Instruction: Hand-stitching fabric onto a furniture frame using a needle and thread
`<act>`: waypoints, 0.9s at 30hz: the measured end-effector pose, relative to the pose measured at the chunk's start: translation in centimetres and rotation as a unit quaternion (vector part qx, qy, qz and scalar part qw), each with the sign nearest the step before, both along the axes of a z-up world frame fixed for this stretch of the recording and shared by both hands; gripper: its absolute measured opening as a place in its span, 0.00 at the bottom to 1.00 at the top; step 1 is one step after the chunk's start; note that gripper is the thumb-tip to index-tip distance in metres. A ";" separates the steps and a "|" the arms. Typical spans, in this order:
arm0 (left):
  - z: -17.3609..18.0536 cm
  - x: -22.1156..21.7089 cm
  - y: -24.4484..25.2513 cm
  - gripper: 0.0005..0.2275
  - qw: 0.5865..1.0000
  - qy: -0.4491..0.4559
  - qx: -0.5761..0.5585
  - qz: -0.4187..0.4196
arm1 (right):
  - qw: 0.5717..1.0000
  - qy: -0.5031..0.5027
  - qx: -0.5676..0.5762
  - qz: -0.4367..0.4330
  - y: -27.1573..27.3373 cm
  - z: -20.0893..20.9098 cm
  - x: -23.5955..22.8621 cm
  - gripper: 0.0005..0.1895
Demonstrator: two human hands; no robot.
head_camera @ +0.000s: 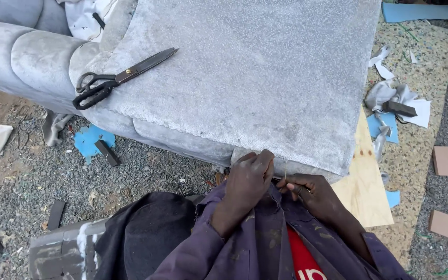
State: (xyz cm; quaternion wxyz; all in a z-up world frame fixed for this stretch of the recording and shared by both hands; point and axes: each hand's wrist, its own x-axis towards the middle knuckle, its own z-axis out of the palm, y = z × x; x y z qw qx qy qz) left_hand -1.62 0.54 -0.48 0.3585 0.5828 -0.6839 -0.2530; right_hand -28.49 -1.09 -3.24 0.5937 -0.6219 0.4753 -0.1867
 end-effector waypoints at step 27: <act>-2.7 -1.6 -0.3 0.08 0.953 0.242 0.152 0.104 | 0.985 0.159 0.023 0.058 -0.9 1.6 0.3 0.20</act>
